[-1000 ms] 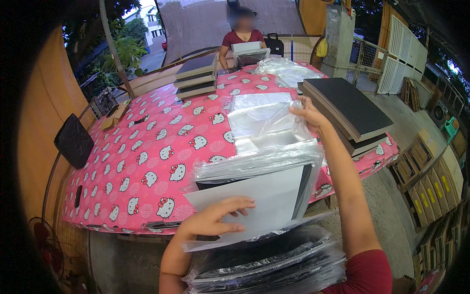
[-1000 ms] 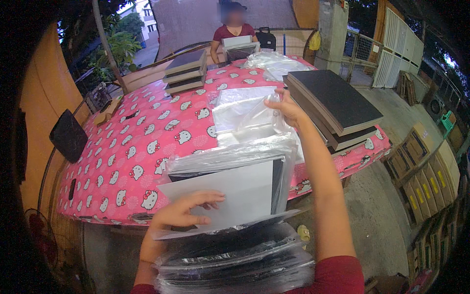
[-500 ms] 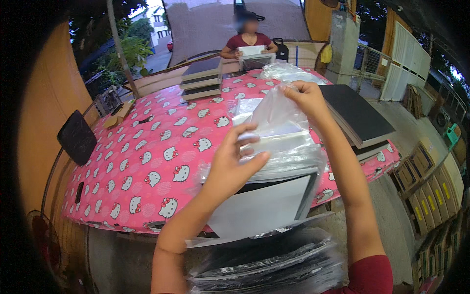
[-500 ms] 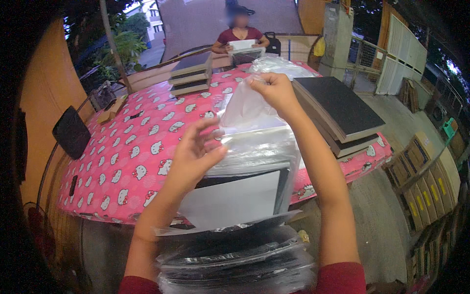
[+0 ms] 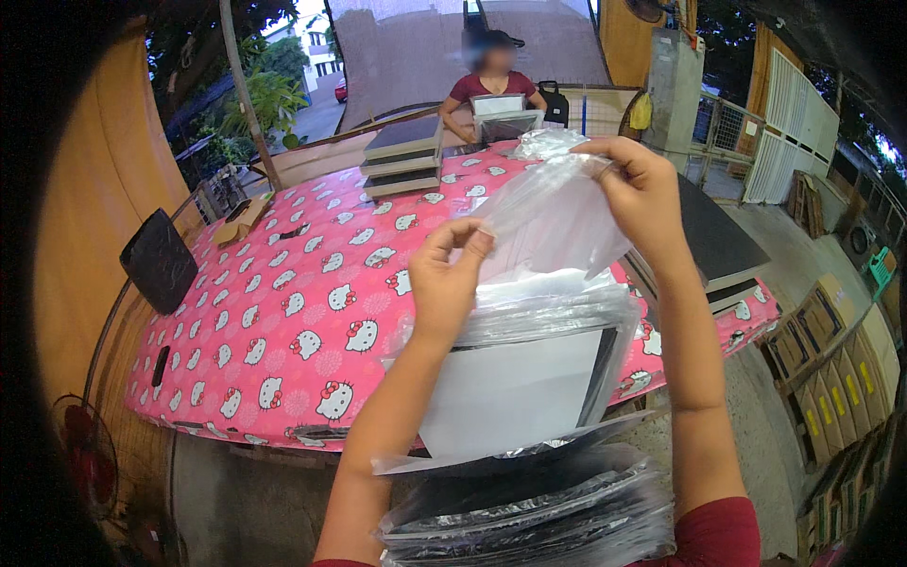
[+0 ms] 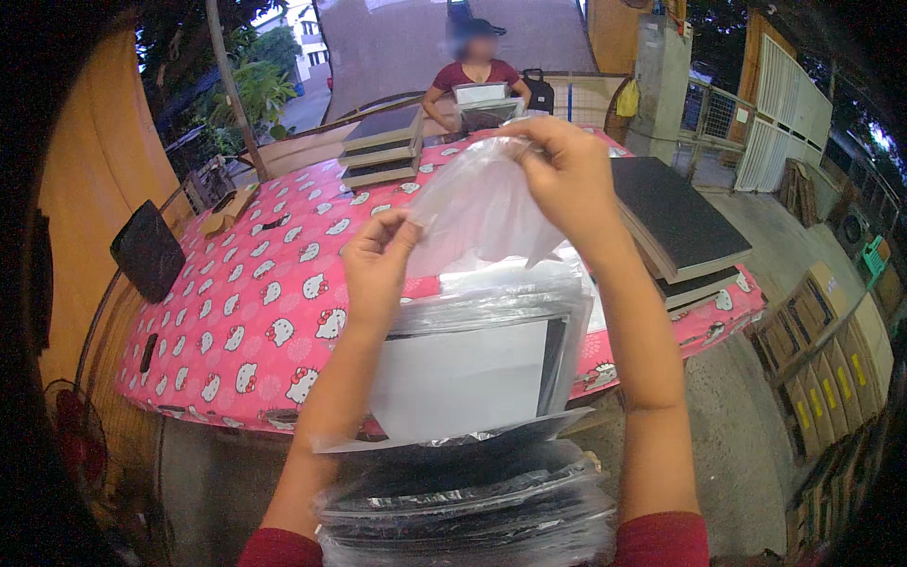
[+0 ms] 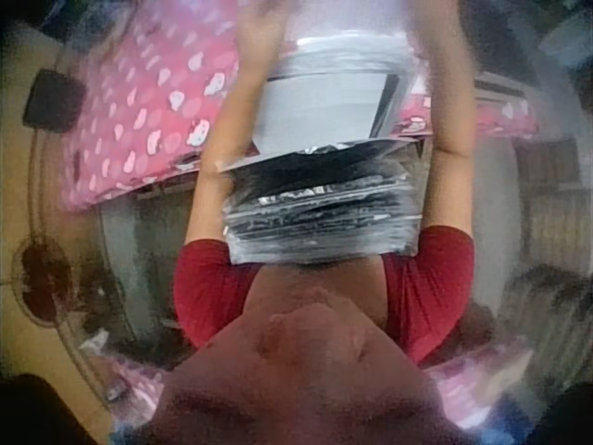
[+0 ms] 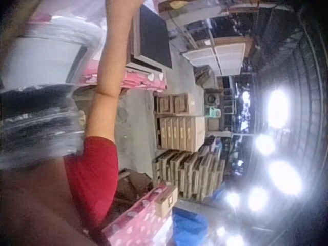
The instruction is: The person picks up a stack of black rectangular boards and places them inside a large plastic bag. They then take an individual black board and slide it into a separate plastic bag.
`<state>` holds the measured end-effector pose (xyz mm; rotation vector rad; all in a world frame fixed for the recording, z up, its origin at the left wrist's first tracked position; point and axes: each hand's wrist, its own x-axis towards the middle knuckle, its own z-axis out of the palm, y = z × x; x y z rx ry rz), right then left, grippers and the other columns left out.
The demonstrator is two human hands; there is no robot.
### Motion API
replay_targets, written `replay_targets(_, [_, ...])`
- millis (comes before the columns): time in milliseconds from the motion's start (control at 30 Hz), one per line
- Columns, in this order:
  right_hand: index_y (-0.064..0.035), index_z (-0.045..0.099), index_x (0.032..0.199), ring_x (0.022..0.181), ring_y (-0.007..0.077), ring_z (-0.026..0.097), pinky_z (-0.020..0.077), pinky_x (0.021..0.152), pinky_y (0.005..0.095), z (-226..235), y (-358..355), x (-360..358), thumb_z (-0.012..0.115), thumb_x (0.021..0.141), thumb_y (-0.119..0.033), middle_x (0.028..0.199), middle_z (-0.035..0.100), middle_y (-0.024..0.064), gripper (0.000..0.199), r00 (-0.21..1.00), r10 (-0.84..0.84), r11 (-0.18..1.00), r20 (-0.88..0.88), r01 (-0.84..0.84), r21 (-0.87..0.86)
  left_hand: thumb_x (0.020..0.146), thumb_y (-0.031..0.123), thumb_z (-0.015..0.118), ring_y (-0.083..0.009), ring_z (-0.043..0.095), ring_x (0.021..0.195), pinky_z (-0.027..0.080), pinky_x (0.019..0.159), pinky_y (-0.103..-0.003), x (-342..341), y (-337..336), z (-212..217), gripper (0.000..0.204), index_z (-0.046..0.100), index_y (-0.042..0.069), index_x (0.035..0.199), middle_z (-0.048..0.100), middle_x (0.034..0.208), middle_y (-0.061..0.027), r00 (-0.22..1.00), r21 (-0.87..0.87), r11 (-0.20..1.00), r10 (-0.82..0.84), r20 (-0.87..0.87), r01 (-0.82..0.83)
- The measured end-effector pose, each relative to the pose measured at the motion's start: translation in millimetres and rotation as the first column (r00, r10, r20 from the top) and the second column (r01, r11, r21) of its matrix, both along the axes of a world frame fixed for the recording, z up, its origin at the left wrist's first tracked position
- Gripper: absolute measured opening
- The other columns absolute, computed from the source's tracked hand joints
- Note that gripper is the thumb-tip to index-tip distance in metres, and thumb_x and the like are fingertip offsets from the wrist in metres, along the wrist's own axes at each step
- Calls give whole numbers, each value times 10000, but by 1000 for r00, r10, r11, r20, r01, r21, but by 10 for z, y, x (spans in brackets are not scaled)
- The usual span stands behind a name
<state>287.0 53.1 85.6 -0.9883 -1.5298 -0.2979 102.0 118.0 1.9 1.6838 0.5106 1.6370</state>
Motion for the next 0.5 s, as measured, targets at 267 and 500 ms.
replay_targets(267, [-23, 617, 857, 627, 167, 549, 418, 596, 286, -97, 15, 205, 516, 699, -19, 704, 589, 122, 188, 966, -132, 985, 223, 154, -82, 879, 185, 479, -79, 520, 686, 441, 633, -226, 50, -4, 242, 129, 474, 57, 863, 533, 802, -8, 750, 53, 872, -447, 487, 486])
replay_targets(500, [-9, 622, 895, 693, 197, 578, 443, 648, 292, 14, -19, 1228, 584, 759, -155, 778, 617, 91, 203, 822, -348, 937, -450, 292, -190, 903, 190, 421, -65, 479, 672, 420, 577, -217, -114, 175, 304, 145, 480, 60, 877, 505, 773, 1, 843, -243, 947, -49, 535, 209])
